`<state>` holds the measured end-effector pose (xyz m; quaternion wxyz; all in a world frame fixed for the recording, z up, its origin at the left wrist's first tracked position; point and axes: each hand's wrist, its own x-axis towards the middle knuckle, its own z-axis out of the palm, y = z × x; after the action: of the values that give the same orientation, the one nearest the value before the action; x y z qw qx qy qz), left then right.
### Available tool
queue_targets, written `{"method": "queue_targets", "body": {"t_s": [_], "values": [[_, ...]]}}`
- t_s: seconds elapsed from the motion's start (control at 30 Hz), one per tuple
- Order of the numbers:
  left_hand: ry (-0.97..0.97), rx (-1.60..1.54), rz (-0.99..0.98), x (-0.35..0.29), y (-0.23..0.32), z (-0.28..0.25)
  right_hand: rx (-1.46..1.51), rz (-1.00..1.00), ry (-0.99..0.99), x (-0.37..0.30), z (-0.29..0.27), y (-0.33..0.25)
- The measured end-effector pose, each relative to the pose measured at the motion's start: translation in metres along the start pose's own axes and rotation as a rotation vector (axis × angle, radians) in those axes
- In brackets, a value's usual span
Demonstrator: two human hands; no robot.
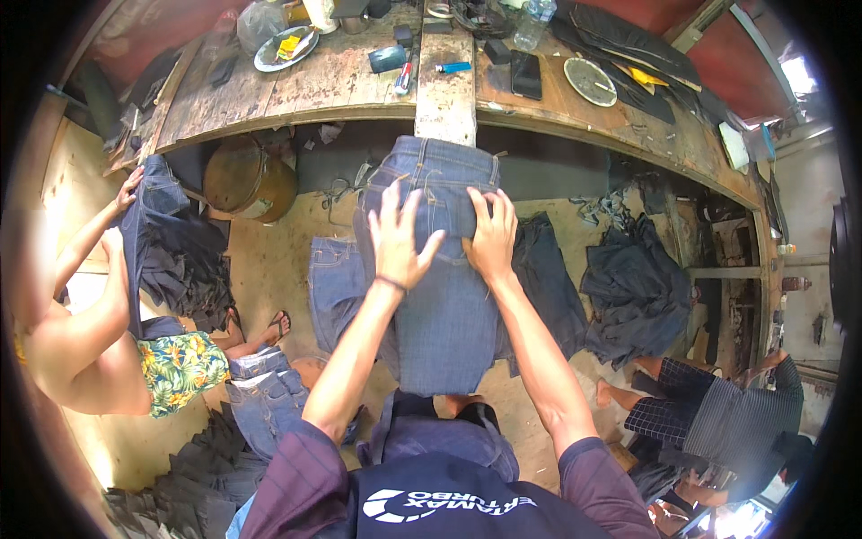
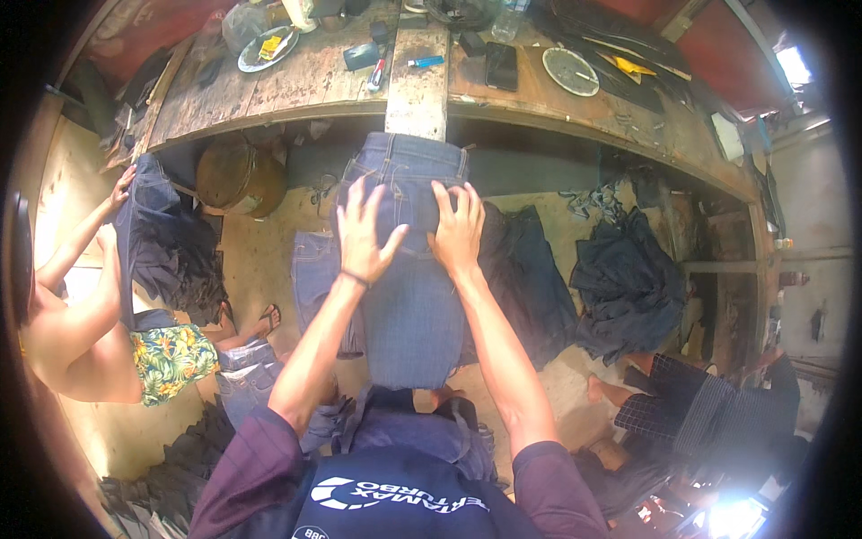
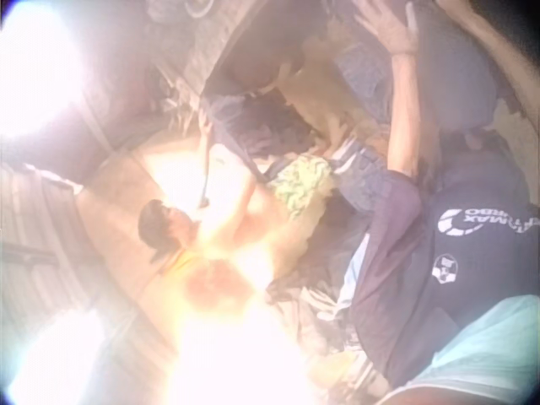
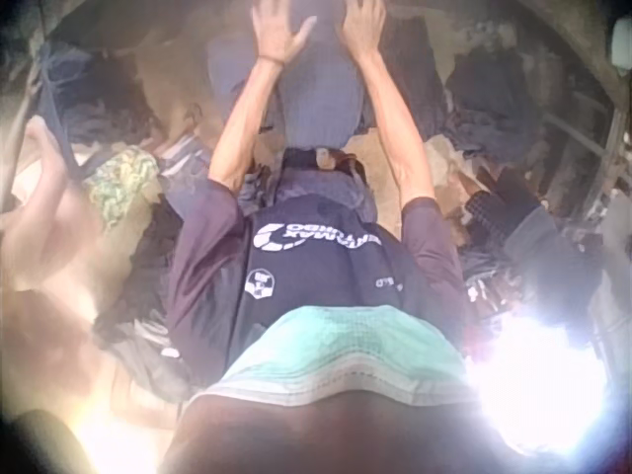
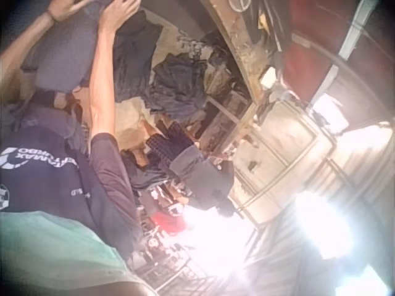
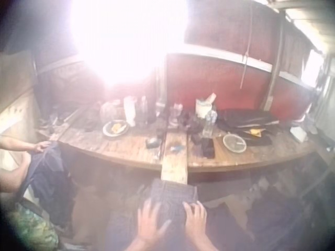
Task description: The person irons a pair of jeans on a wooden board using a handheld iron. They repeatedly smooth the fabric, flip the jeans, and continue ironing different sections.
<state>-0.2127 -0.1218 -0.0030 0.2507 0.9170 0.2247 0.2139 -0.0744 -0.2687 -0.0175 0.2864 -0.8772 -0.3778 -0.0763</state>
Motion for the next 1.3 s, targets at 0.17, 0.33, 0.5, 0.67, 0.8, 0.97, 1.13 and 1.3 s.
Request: {"method": "queue_targets", "body": {"t_s": [0.17,0.33,0.5,0.67,0.8,0.97,1.13,1.3], "values": [[-0.536,-0.968,-0.695,-0.203,0.018,-0.032,0.044,0.091,-0.023,0.003,0.006,0.007],[-1.251,0.418,-0.266,-0.247,-0.083,-0.048,0.069,0.095,-0.007,-0.056,-0.016,-0.004],[-0.023,0.002,0.028,-0.051,-0.081,-0.054,0.136,0.104,0.004,-0.073,-0.016,-0.001],[-0.422,0.244,0.448,0.113,-0.019,-0.002,0.218,0.061,0.112,-0.024,-0.017,0.032],[-0.415,0.196,0.531,0.172,-0.026,0.036,-0.024,0.196,0.126,0.001,-0.026,0.007],[-0.291,0.057,0.775,0.195,-0.031,0.055,0.661,-0.141,-0.39,-0.018,-0.023,-0.088],[-0.545,0.103,0.643,0.202,-0.025,0.063,0.718,-0.235,-0.467,0.018,-0.005,-0.066],[-0.567,0.069,0.561,0.205,-0.024,0.073,0.535,-0.069,-0.455,0.015,0.007,-0.048]]}}
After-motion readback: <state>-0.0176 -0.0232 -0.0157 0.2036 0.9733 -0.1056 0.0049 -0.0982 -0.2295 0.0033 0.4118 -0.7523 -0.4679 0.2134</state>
